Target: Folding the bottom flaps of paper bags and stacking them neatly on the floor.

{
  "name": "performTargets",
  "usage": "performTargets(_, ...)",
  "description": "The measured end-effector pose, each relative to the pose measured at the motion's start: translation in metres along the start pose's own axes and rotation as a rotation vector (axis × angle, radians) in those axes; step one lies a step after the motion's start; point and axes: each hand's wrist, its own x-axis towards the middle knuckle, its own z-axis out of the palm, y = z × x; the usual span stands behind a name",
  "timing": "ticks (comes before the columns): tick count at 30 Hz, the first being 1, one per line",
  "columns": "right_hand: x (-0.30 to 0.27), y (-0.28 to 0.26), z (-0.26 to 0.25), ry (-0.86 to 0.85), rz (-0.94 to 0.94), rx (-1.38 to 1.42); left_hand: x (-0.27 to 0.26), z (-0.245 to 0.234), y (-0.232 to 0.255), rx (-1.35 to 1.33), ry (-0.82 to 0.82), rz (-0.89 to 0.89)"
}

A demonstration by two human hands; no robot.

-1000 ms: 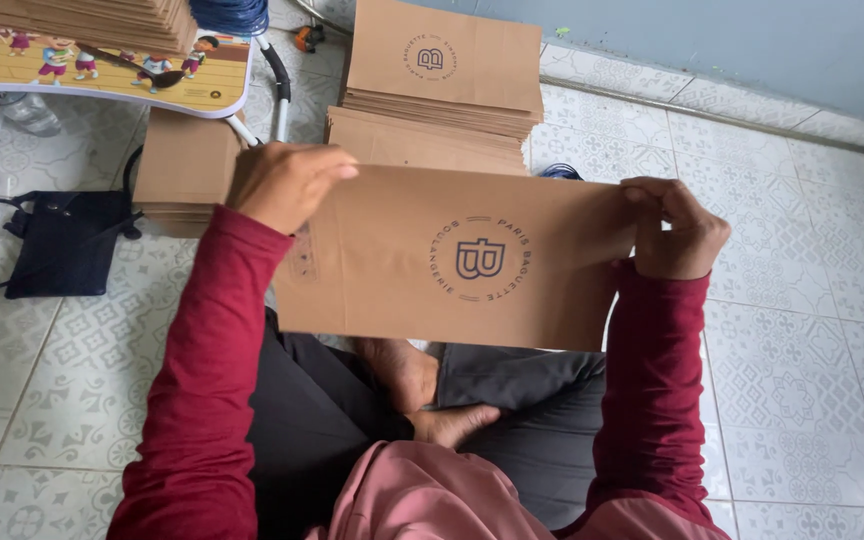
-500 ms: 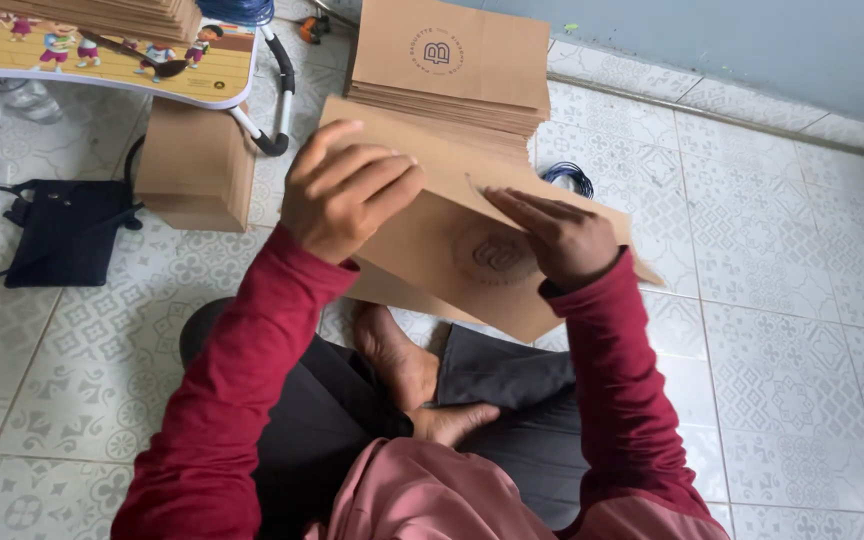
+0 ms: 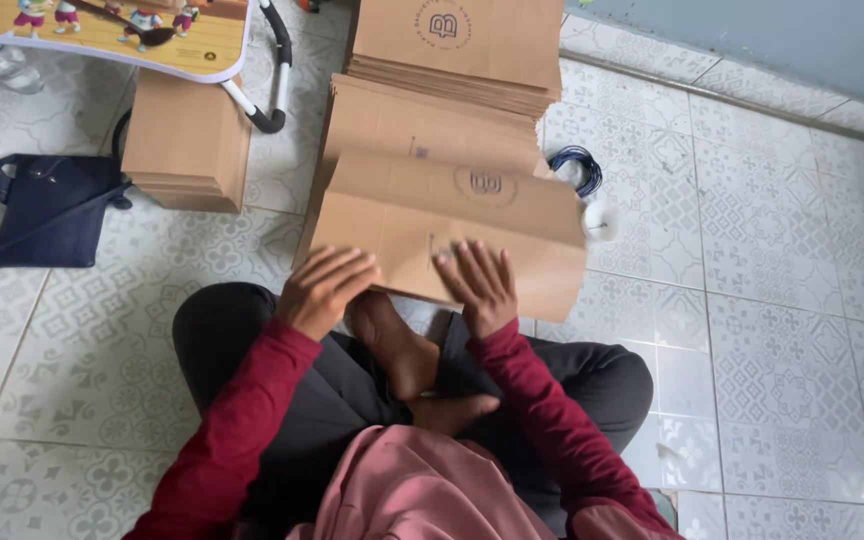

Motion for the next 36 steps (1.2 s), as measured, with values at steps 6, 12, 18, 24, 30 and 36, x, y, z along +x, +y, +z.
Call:
performTargets(6,-0.074,-0.033,-0.001,-0.273,0.049,0.097,-0.076,0.023,0.015,-0.147,-0.274,-0.065)
performTargets(12,-0.086,-0.040,0.003,-0.444,0.051,0.148,-0.109,0.048,0.015,-0.088,-0.523,-0.144)
performTargets(18,-0.131,-0.035,0.043,-0.543,-0.014,0.103,-0.131,0.098,0.018,-0.082,-0.996,-0.367)
performTargets(24,-0.143,-0.036,0.062,-0.623,0.012,0.132,-0.089,0.145,0.021,0.098,-1.090,-0.416)
performTargets(30,-0.142,-0.031,0.072,-0.669,0.020,0.199,-0.065,0.174,0.033,0.145,-1.367,-0.624)
performTargets(36,-0.173,-0.022,0.092,-0.734,0.017,0.254,-0.011,0.197,0.043,0.146,-1.416,-0.617)
